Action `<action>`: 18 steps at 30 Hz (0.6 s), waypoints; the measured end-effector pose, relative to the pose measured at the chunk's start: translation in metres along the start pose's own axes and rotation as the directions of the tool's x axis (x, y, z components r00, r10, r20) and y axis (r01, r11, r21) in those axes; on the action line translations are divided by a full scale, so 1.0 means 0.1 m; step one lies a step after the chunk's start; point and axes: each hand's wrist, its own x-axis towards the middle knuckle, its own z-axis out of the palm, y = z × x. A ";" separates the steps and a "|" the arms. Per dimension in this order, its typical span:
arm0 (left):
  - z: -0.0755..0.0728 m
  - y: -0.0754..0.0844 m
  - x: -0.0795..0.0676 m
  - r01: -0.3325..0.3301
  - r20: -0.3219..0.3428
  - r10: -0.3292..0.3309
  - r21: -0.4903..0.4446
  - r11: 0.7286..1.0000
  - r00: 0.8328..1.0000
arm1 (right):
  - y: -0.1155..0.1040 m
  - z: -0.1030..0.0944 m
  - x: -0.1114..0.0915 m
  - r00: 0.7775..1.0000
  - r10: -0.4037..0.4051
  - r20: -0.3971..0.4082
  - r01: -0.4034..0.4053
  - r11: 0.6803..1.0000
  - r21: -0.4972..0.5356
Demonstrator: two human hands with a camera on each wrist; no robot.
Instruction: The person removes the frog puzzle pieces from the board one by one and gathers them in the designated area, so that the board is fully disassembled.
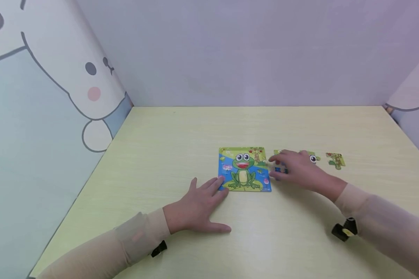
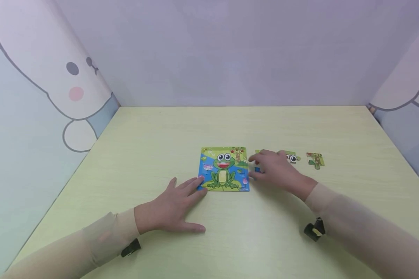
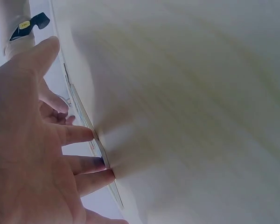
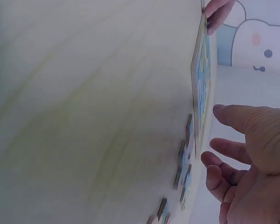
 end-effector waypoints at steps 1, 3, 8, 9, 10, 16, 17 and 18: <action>0.00 0.00 0.00 0.002 0.001 -0.002 0.000 1.000 1.000 | -0.04 0.02 0.05 1.000 -0.005 0.006 0.005 1.000 -0.004; 0.00 0.00 0.00 0.007 0.006 -0.007 -0.003 1.000 1.000 | -0.11 0.07 0.13 1.000 -0.018 0.013 0.019 1.000 -0.019; 0.00 0.01 0.00 0.017 0.020 -0.017 -0.013 1.000 1.000 | -0.22 0.14 0.30 0.999 -0.013 0.047 0.015 0.999 -0.037; -0.01 0.01 0.00 0.017 0.020 -0.017 -0.013 1.000 1.000 | -0.23 0.14 0.32 0.998 -0.011 0.054 0.013 0.999 -0.033; -0.01 0.01 0.00 0.016 0.020 -0.016 -0.014 1.000 1.000 | -0.24 0.14 0.33 0.998 -0.008 0.063 0.010 1.000 -0.026; -0.01 0.01 0.00 0.013 0.015 -0.013 -0.018 1.000 1.000 | -0.27 0.10 0.41 0.992 -0.006 0.129 0.001 0.999 0.038; -0.01 0.01 0.00 0.014 0.017 -0.014 -0.019 1.000 1.000 | -0.27 0.09 0.42 0.990 -0.006 0.140 0.000 0.999 0.044; -0.01 0.01 0.00 0.016 0.019 -0.015 -0.020 1.000 1.000 | -0.27 0.09 0.43 0.988 -0.003 0.153 -0.004 0.999 0.047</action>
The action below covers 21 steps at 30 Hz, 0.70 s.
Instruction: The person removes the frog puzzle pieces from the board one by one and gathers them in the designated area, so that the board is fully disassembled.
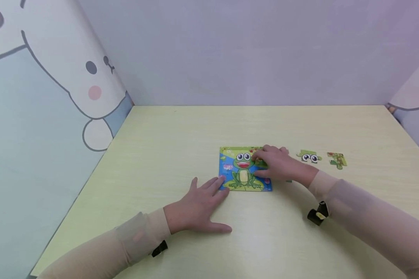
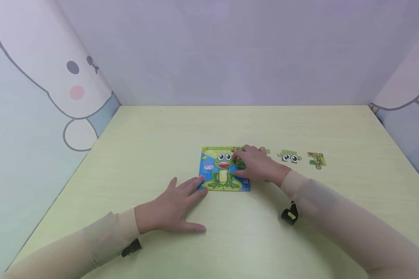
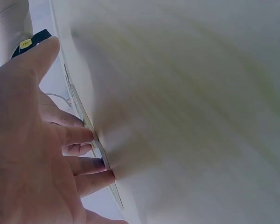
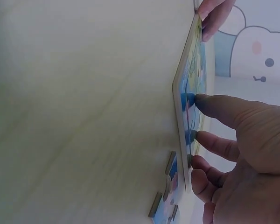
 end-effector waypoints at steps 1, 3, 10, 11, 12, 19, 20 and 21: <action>0.00 0.00 0.00 0.001 0.000 -0.001 0.002 1.000 1.000 | 0.00 -0.01 0.01 1.000 -0.004 0.010 0.004 1.000 0.003; 0.00 0.00 0.00 0.003 0.003 -0.003 0.000 1.000 1.000 | 0.00 -0.02 0.03 1.000 -0.005 0.027 0.005 1.000 0.008; 0.01 0.01 0.00 0.004 0.004 -0.004 0.004 1.000 1.000 | -0.02 -0.02 0.05 1.000 0.010 0.001 -0.010 0.999 0.031; 0.01 0.01 0.00 0.004 0.003 -0.004 0.004 1.000 1.000 | -0.03 -0.01 0.04 1.000 0.010 -0.008 -0.010 0.999 0.031; 0.01 0.01 0.00 0.003 0.002 -0.003 0.004 1.000 1.000 | -0.03 0.00 0.04 1.000 0.007 -0.019 -0.007 1.000 0.028; 0.01 -0.01 0.00 -0.002 -0.006 0.002 0.009 1.000 1.000 | -0.06 0.03 -0.01 0.996 -0.042 -0.080 0.042 0.999 0.010; 0.01 -0.01 0.00 -0.002 -0.006 0.002 0.007 1.000 1.000 | -0.06 0.03 -0.02 0.995 -0.052 -0.086 0.053 0.998 0.013; 0.01 -0.01 0.00 -0.001 -0.007 0.001 0.005 1.000 1.000 | -0.06 0.03 -0.02 0.994 -0.060 -0.092 0.062 0.998 0.019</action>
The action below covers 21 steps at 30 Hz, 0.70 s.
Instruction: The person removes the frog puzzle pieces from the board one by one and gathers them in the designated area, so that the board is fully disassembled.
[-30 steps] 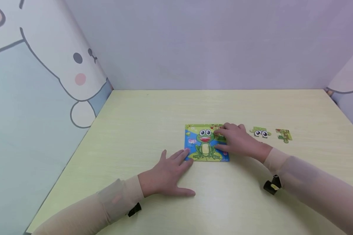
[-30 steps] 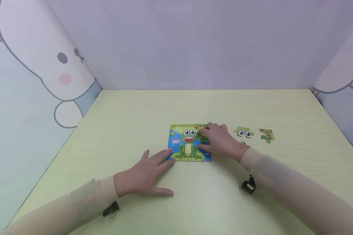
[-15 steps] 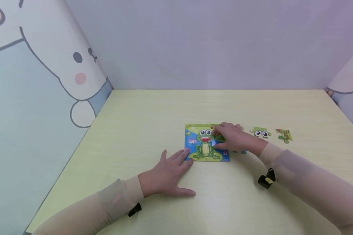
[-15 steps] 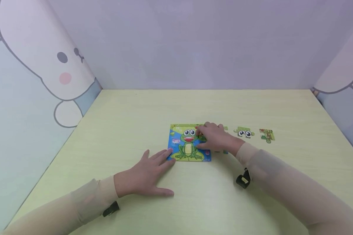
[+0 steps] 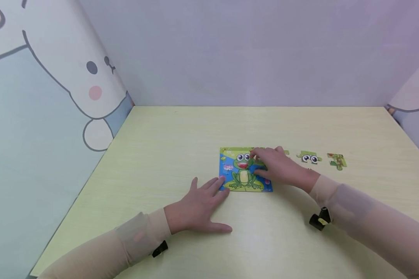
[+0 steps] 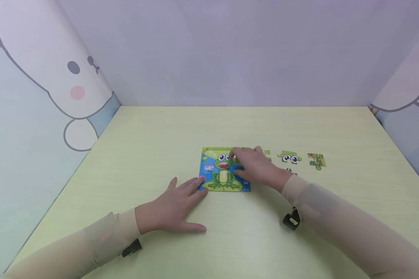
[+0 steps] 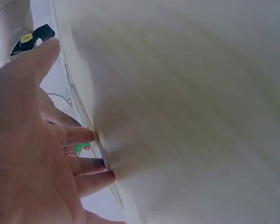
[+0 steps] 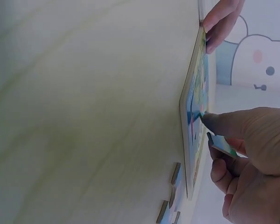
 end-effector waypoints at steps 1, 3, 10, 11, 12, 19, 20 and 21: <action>0.00 0.00 0.00 0.000 0.000 0.000 -0.002 1.000 1.000 | 0.00 0.00 0.00 1.000 -0.007 -0.006 0.007 1.000 0.009; -0.01 0.00 0.00 0.002 0.004 -0.002 -0.007 1.000 1.000 | 0.01 0.00 -0.01 1.000 -0.014 -0.018 0.015 0.999 0.028; -0.01 0.00 0.00 0.007 0.008 -0.007 -0.005 1.000 1.000 | 0.04 -0.03 -0.05 0.999 0.010 -0.035 -0.005 0.991 0.135; -0.01 0.00 0.00 0.007 0.008 -0.007 -0.005 1.000 1.000 | 0.04 -0.04 -0.06 0.999 0.020 -0.036 -0.014 0.988 0.153; -0.01 0.00 0.00 0.008 0.008 -0.008 -0.004 1.000 1.000 | 0.05 -0.05 -0.07 0.999 0.030 -0.038 -0.023 0.985 0.170; 0.01 0.01 0.01 0.001 -0.002 -0.001 0.006 1.000 1.000 | 0.23 -0.15 -0.28 0.997 0.038 -0.063 -0.024 0.979 0.200; 0.01 0.01 0.02 0.000 -0.003 0.000 0.008 1.000 1.000 | 0.26 -0.17 -0.32 0.997 0.041 -0.066 -0.027 0.980 0.195; 0.01 0.01 0.02 -0.001 -0.005 0.001 0.010 1.000 1.000 | 0.30 -0.20 -0.36 0.997 0.044 -0.070 -0.030 0.981 0.191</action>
